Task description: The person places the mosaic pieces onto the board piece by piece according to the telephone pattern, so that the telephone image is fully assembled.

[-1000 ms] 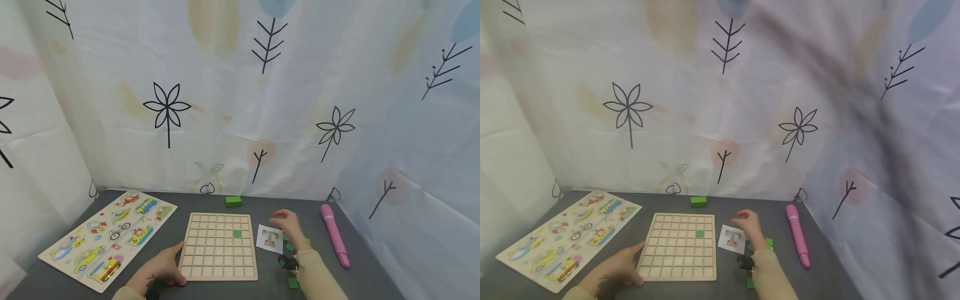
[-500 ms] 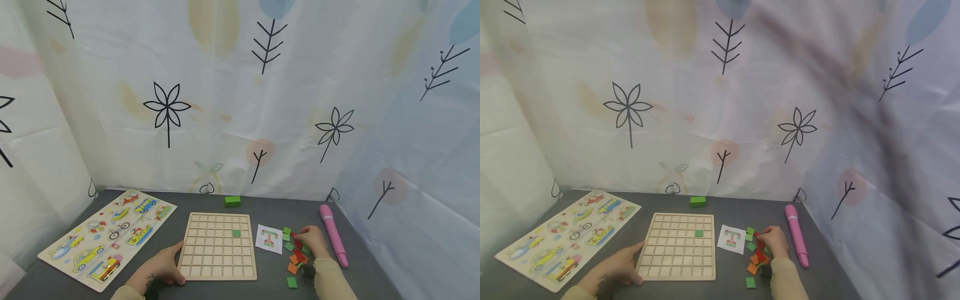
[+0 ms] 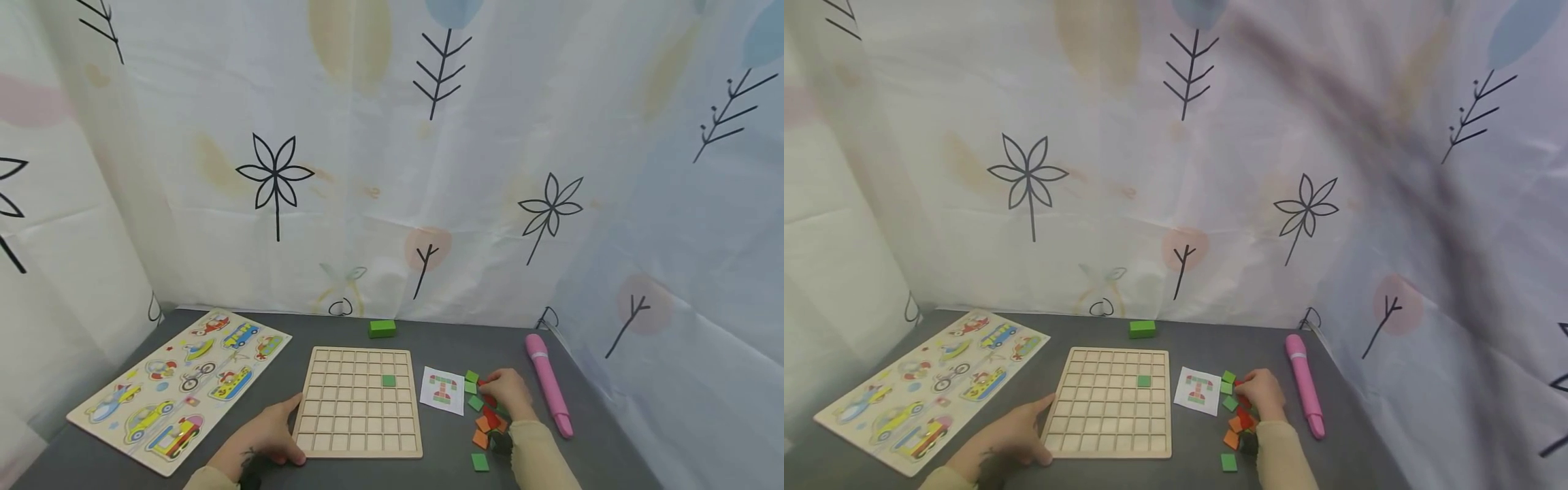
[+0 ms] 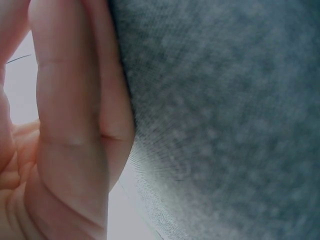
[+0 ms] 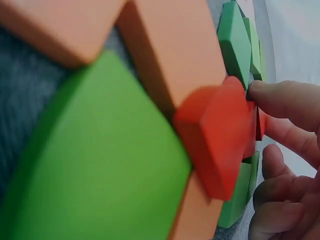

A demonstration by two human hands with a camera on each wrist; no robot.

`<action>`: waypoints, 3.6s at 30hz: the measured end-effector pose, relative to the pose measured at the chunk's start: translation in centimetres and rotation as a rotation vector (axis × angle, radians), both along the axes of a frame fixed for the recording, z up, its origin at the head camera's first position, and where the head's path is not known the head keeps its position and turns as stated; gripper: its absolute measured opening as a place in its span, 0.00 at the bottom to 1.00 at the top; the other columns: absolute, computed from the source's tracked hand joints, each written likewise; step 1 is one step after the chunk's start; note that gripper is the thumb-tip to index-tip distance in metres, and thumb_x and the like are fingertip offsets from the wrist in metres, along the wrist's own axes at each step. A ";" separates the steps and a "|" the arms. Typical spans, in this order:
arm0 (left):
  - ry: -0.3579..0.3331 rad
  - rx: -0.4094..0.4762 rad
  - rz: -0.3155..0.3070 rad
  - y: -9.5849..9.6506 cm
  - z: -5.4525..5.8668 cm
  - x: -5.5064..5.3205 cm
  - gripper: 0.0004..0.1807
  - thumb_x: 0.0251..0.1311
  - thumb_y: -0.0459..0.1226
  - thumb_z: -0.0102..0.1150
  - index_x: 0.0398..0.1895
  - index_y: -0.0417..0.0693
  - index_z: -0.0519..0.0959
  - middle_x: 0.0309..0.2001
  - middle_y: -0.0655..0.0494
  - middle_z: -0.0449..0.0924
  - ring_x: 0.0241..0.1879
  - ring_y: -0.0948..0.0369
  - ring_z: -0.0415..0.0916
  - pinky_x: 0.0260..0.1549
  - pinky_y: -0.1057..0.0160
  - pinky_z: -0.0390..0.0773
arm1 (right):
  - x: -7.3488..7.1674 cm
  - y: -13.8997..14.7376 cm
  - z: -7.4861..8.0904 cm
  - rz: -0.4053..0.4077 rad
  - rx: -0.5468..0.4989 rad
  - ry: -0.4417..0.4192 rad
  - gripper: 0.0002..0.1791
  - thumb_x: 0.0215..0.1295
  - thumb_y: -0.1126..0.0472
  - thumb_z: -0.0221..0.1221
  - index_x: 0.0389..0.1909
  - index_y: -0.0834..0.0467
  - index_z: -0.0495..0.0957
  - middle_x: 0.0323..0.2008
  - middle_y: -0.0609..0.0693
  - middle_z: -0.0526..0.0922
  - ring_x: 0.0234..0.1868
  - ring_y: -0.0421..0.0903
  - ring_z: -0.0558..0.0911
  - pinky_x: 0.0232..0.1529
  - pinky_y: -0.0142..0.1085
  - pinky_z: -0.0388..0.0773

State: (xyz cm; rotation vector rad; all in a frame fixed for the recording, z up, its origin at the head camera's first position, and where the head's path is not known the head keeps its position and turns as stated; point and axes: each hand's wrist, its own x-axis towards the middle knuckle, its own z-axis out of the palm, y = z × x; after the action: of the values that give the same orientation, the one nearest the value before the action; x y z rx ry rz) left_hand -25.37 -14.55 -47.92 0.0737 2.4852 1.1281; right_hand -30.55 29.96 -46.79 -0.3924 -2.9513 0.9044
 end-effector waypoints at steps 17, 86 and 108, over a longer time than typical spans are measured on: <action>-0.018 -0.005 0.009 0.0 0.0 -0.1 0.62 0.22 0.32 0.80 0.68 0.33 0.54 0.48 0.35 0.72 0.20 0.58 0.77 0.19 0.60 0.77 | -1.6 -3.5 1.5 0.053 -0.297 0.150 0.08 0.49 0.65 0.64 0.20 0.63 0.75 0.22 0.51 0.76 0.23 0.44 0.70 0.22 0.35 0.65; -0.038 -0.018 0.019 -0.1 -0.1 -0.3 0.63 0.22 0.33 0.80 0.69 0.36 0.54 0.50 0.33 0.71 0.18 0.57 0.76 0.19 0.61 0.76 | -3.8 -15.1 0.8 0.131 -0.514 0.128 0.15 0.55 0.57 0.64 0.39 0.63 0.77 0.43 0.59 0.77 0.43 0.54 0.76 0.38 0.45 0.73; -0.028 -0.013 0.024 0.0 0.0 -0.1 0.64 0.21 0.33 0.80 0.69 0.35 0.53 0.49 0.32 0.71 0.18 0.57 0.76 0.19 0.61 0.76 | 0.2 -2.6 1.9 -0.022 -0.471 0.109 0.23 0.56 0.59 0.62 0.51 0.65 0.74 0.39 0.58 0.77 0.21 0.42 0.66 0.22 0.35 0.65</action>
State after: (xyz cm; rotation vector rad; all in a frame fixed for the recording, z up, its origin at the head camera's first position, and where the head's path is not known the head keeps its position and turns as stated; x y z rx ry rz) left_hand -25.49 -14.57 -47.88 0.0237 2.4745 1.1156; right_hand -30.31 27.31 -44.90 -0.3689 -2.6077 1.5628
